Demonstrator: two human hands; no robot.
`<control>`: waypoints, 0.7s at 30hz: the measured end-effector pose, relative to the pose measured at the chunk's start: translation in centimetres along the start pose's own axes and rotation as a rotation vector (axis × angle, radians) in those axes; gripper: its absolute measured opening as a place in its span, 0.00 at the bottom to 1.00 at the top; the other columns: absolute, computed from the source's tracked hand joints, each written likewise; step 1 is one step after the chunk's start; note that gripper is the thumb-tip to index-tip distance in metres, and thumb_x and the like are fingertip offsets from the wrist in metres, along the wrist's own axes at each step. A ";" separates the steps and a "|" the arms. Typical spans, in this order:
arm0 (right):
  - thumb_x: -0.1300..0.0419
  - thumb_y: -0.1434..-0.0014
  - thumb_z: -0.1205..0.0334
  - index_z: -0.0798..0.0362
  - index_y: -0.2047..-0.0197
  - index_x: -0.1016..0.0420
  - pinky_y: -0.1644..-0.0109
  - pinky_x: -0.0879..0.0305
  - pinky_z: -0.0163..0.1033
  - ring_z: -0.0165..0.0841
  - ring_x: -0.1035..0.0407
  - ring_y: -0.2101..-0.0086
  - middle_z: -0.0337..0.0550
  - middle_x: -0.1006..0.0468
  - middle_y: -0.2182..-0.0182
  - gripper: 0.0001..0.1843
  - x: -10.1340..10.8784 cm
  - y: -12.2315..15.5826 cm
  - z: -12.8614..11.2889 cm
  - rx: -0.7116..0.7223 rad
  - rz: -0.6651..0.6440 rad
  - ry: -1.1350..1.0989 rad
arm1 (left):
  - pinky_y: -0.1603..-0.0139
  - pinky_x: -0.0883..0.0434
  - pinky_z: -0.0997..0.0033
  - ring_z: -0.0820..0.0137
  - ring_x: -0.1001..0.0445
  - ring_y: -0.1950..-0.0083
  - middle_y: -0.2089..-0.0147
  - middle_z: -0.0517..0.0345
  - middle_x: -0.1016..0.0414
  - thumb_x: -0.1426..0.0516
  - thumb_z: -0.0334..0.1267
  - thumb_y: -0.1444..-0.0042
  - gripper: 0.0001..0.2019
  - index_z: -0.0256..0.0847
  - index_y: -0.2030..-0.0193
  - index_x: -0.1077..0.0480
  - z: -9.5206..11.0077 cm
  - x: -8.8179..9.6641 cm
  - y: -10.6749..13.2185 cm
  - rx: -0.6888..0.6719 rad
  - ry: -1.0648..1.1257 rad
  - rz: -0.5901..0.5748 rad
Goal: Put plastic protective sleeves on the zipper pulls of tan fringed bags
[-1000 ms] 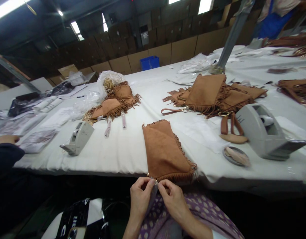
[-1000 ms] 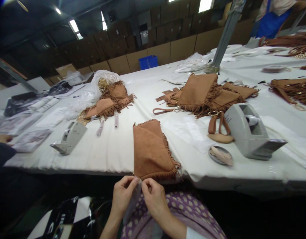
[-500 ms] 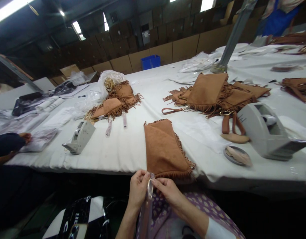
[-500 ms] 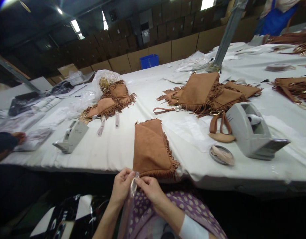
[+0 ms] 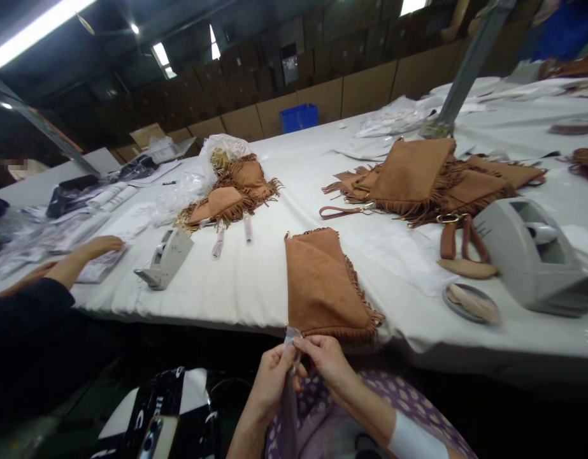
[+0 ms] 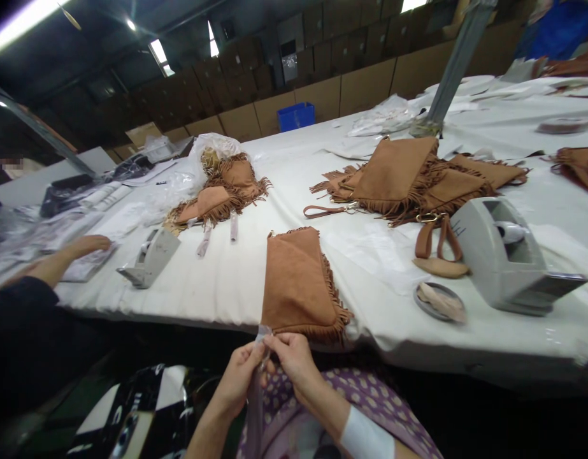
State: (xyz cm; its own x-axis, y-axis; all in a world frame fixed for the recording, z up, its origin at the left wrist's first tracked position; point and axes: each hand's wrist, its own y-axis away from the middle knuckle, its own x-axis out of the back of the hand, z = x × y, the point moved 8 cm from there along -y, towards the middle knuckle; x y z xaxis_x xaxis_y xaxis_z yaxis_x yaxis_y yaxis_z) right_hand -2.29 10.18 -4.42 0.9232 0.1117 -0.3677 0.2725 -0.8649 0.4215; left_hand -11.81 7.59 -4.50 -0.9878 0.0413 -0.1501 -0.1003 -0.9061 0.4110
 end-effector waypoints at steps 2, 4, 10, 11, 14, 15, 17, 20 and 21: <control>0.37 0.52 0.45 0.56 0.81 0.30 0.81 0.54 0.32 0.24 0.44 0.86 0.35 0.33 0.89 0.22 0.4 0.0 0.0 -0.005 0.055 -0.005 | 0.80 0.42 0.80 0.79 0.37 0.83 0.83 0.58 0.30 0.42 0.54 0.47 0.23 0.31 0.73 0.27 0.1 0.1 -0.1 -0.024 0.061 0.063; 0.36 0.53 0.44 0.56 0.82 0.31 0.81 0.55 0.31 0.23 0.46 0.86 0.35 0.34 0.88 0.23 1.2 -0.1 0.1 -0.019 0.147 -0.035 | 0.75 0.36 0.78 0.77 0.32 0.79 0.80 0.56 0.27 0.38 0.52 0.50 0.21 0.31 0.71 0.25 -0.1 0.2 -0.1 -0.024 0.161 0.090; 0.39 0.52 0.39 0.58 0.75 0.25 0.82 0.53 0.31 0.22 0.46 0.84 0.37 0.31 0.83 0.27 4.1 1.0 0.1 -0.031 0.364 -0.058 | 0.83 0.43 0.80 0.80 0.38 0.84 0.81 0.57 0.27 0.34 0.52 0.57 0.21 0.31 0.72 0.24 -0.9 1.1 0.1 0.058 0.240 0.192; 0.40 0.51 0.37 0.58 0.75 0.25 0.82 0.53 0.31 0.23 0.46 0.84 0.38 0.30 0.83 0.28 3.9 1.2 0.2 -0.053 0.333 -0.014 | 0.84 0.45 0.81 0.81 0.40 0.86 0.83 0.58 0.29 0.34 0.52 0.57 0.21 0.31 0.73 0.25 -1.0 1.1 0.1 0.068 0.249 0.197; 0.41 0.51 0.37 0.58 0.78 0.28 0.81 0.54 0.31 0.24 0.43 0.84 0.40 0.28 0.84 0.28 1.7 1.5 0.5 -0.084 0.089 0.106 | 0.85 0.46 0.81 0.81 0.41 0.86 0.86 0.61 0.31 0.34 0.51 0.57 0.20 0.32 0.74 0.25 -1.0 0.9 0.1 0.075 0.276 0.198; 0.40 0.50 0.37 0.57 0.79 0.29 0.80 0.54 0.31 0.24 0.41 0.84 0.41 0.27 0.84 0.28 0.8 1.5 0.4 -0.075 0.006 0.109 | 0.85 0.45 0.81 0.81 0.40 0.86 0.85 0.61 0.30 0.34 0.51 0.58 0.19 0.32 0.73 0.25 -0.9 0.9 0.1 0.064 0.280 0.200; 0.40 0.50 0.38 0.56 0.80 0.32 0.79 0.53 0.31 0.26 0.37 0.83 0.41 0.27 0.85 0.27 -0.6 1.3 0.2 -0.056 -0.102 0.072 | 0.84 0.44 0.81 0.80 0.39 0.85 0.84 0.61 0.30 0.35 0.51 0.56 0.19 0.33 0.74 0.26 -0.5 1.0 0.3 0.030 0.250 0.204; 0.39 0.50 0.42 0.56 0.81 0.34 0.79 0.53 0.31 0.28 0.34 0.83 0.40 0.28 0.86 0.25 -1.4 0.8 0.3 -0.079 -0.134 0.038 | 0.84 0.43 0.80 0.79 0.39 0.85 0.84 0.60 0.30 0.37 0.52 0.53 0.20 0.33 0.77 0.27 0.3 1.4 0.6 -0.027 0.128 0.210; 0.39 0.50 0.44 0.56 0.81 0.33 0.80 0.53 0.31 0.27 0.35 0.84 0.39 0.28 0.86 0.24 -1.4 0.6 0.3 -0.087 -0.114 0.035 | 0.83 0.42 0.80 0.79 0.39 0.85 0.84 0.60 0.30 0.38 0.52 0.52 0.21 0.33 0.77 0.27 0.5 1.5 0.8 -0.039 0.080 0.210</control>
State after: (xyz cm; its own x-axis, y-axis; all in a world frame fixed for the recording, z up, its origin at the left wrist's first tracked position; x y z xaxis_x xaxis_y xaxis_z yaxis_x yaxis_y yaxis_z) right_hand -3.47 9.32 -3.94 0.8933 0.2252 -0.3890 0.3973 -0.8001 0.4494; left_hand -13.42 7.17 -3.97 -0.9737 -0.1823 -0.1364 0.1130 -0.9071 0.4055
